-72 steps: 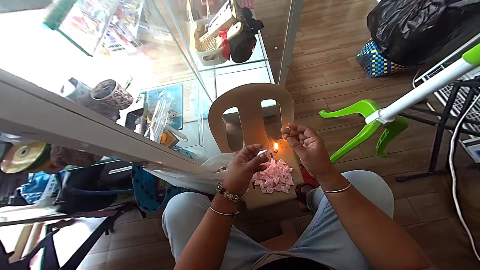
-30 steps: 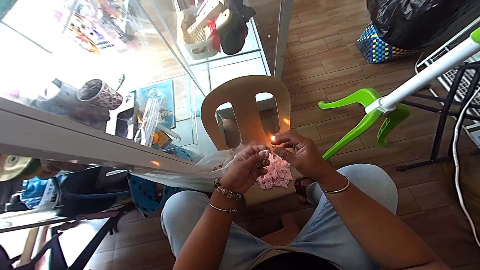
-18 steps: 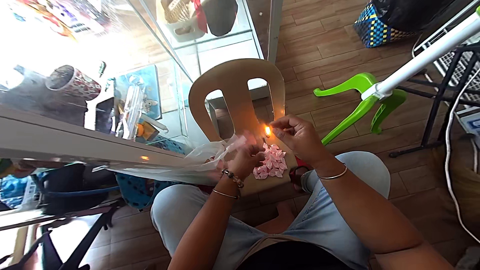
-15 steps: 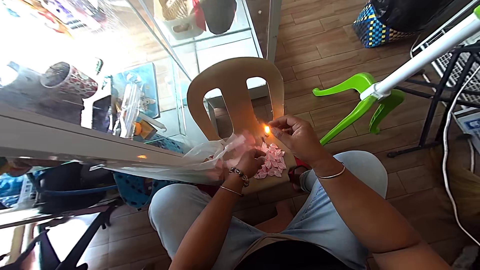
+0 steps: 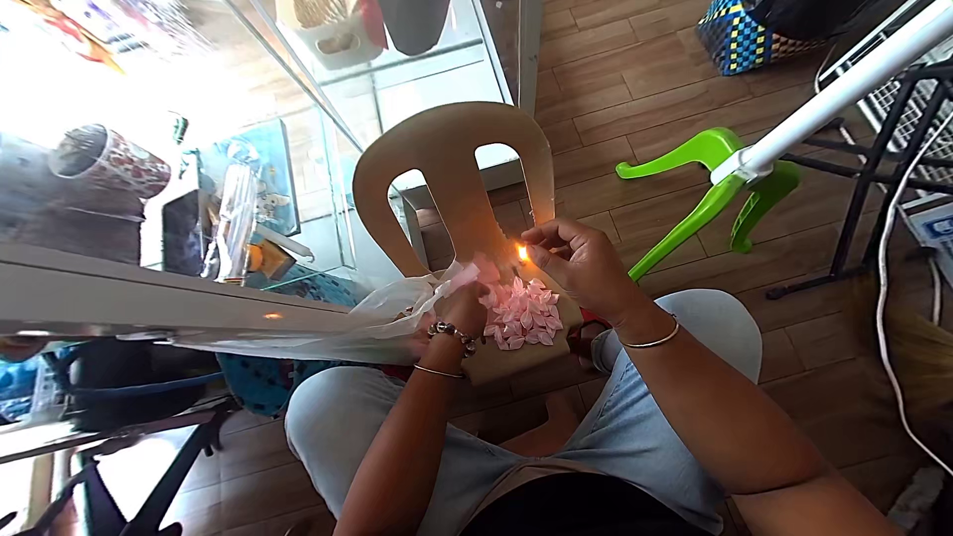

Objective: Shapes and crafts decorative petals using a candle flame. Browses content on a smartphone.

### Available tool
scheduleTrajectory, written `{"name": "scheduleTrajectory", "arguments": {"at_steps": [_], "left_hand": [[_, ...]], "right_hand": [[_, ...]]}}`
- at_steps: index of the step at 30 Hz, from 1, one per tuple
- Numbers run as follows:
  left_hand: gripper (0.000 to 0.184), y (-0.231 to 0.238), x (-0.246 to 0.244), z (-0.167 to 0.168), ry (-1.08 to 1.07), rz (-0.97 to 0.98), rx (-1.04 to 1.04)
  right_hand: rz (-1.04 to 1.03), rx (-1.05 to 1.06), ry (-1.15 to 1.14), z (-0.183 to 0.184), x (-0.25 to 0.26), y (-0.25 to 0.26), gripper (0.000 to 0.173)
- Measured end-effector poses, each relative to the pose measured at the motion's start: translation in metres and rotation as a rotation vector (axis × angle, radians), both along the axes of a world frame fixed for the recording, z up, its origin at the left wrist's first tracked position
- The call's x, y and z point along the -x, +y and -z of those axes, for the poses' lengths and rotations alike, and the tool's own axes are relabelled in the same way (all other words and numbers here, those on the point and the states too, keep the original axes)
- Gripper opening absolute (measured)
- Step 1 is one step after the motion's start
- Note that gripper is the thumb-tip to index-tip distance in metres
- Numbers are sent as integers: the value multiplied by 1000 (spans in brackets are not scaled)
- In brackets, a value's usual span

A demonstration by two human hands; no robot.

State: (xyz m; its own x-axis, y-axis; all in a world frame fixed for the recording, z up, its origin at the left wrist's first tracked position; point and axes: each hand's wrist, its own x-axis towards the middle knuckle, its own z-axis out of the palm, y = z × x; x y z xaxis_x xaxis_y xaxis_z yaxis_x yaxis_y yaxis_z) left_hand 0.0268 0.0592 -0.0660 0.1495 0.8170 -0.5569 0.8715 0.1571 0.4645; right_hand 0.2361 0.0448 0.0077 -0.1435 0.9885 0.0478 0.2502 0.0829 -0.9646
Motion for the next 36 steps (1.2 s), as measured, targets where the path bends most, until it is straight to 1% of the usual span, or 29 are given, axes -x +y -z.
{"name": "scheduleTrajectory", "arguments": {"at_steps": [3, 6, 9, 12, 15, 17, 20, 23, 26, 28, 30, 32, 34, 36], "left_hand": [[37, 4, 8, 9, 194, -19, 15], [40, 2, 12, 28, 289, -44, 55], [46, -4, 12, 48, 375, -21, 64], [41, -6, 10, 48, 486, 39, 89], [30, -5, 8, 43, 528, 63, 107], [26, -7, 6, 39, 549, 70, 124], [25, -9, 6, 32, 558, 66, 160], [26, -11, 11, 30, 553, 70, 121], [29, -11, 17, 32, 496, 27, 66], [31, -11, 18, 25, 410, 9, 50], [30, -13, 18, 10, 213, -20, -35], [27, -18, 17, -11, -15, -21, -147], [22, -22, 17, -33, -185, 20, -252], [19, -26, 22, -45, -264, 88, -357]], "right_hand": [[3, -8, 0, 1, 1, 0, 16], [6, -16, -13, 2, 2, 0, 17], [6, -7, -37, 3, 3, 1, 17], [9, -11, -43, 6, 3, 2, 17], [11, -7, -46, 7, 3, 3, 17], [6, -12, -49, 9, 2, 3, 17], [-1, -6, -56, 9, 3, 5, 16], [-13, -10, -74, 11, 5, 6, 16], [-26, -13, -84, 14, 7, 7, 16], [-31, -7, -106, 15, 8, 6, 17], [-46, -3, -154, 20, 7, 5, 18], [-99, 62, -193, 25, 9, 11, 21], [-187, 159, -205, 28, 13, 17, 32], [-268, 232, -172, 30, 19, 18, 42]]}}
